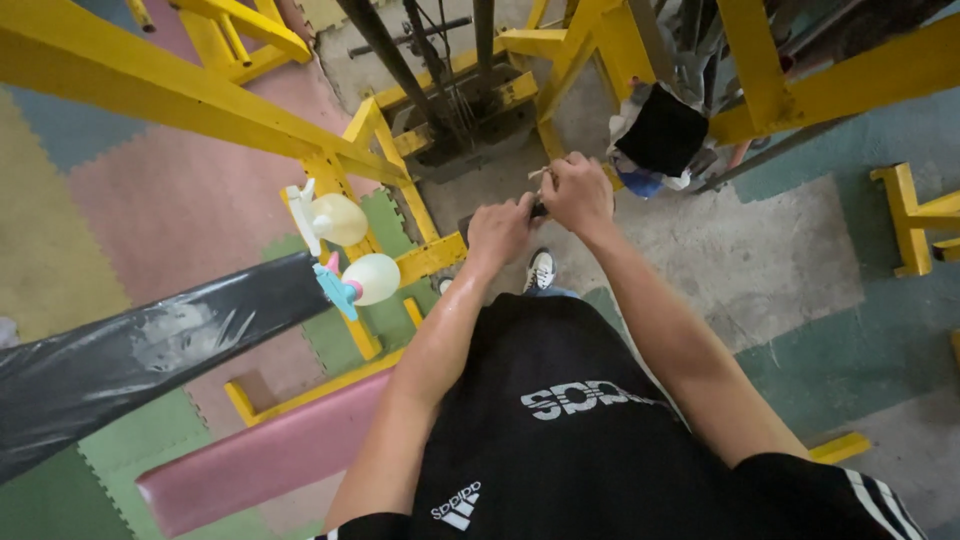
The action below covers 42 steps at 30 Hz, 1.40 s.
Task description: The recorder cleans various dumbbells and the handle of a gym machine using a spray bottle and a cloth.
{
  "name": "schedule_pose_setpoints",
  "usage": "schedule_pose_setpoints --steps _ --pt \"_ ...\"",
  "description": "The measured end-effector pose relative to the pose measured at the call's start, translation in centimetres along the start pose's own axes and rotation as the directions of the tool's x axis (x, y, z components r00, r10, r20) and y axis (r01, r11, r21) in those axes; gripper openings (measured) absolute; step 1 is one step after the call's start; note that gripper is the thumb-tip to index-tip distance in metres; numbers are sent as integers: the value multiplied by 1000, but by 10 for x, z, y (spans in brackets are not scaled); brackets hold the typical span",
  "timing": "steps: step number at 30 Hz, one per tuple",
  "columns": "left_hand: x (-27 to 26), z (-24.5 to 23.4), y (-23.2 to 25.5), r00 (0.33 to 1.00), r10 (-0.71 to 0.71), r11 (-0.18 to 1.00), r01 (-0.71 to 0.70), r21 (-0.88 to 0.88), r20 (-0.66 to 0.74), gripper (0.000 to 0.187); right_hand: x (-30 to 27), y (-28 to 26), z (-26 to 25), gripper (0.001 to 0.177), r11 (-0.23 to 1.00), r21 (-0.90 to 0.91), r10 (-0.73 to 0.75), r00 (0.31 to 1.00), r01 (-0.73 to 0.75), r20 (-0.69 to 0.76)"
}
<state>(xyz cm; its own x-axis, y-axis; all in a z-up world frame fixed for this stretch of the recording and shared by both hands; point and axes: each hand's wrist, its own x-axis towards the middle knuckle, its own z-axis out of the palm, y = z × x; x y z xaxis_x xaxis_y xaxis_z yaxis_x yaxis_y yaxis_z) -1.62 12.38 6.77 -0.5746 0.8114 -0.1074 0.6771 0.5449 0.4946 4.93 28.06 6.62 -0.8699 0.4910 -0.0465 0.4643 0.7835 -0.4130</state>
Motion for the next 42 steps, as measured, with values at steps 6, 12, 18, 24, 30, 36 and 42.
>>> schedule_pose_setpoints --steps 6,12,18,24,30,36,42 --pt "-2 1 4 1000 -8 1000 7 20 28 36 -54 4 -10 42 937 235 -170 926 257 -337" --pt "-5 12 1 998 56 992 -56 110 1 41 -103 17 -6 57 946 246 -125 939 210 -320" --pt "0 16 -2 994 54 990 -66 128 91 40 -117 45 -4 38 882 452 208 971 -136 -114" --pt "-2 -18 17 960 -60 998 52 36 275 46 -114 81 25 35 421 788 463 854 -449 239" --pt "-18 7 28 995 1 942 31 -334 95 50 -105 68 -1 45 108 876 267 863 -469 429" --pt "-31 -31 70 996 88 760 -56 -647 17 84 -104 30 -15 49 190 910 -59 921 -368 384" --pt "-47 -40 81 964 143 631 -264 -729 -225 94 -102 18 -42 37 169 965 -92 971 -203 220"
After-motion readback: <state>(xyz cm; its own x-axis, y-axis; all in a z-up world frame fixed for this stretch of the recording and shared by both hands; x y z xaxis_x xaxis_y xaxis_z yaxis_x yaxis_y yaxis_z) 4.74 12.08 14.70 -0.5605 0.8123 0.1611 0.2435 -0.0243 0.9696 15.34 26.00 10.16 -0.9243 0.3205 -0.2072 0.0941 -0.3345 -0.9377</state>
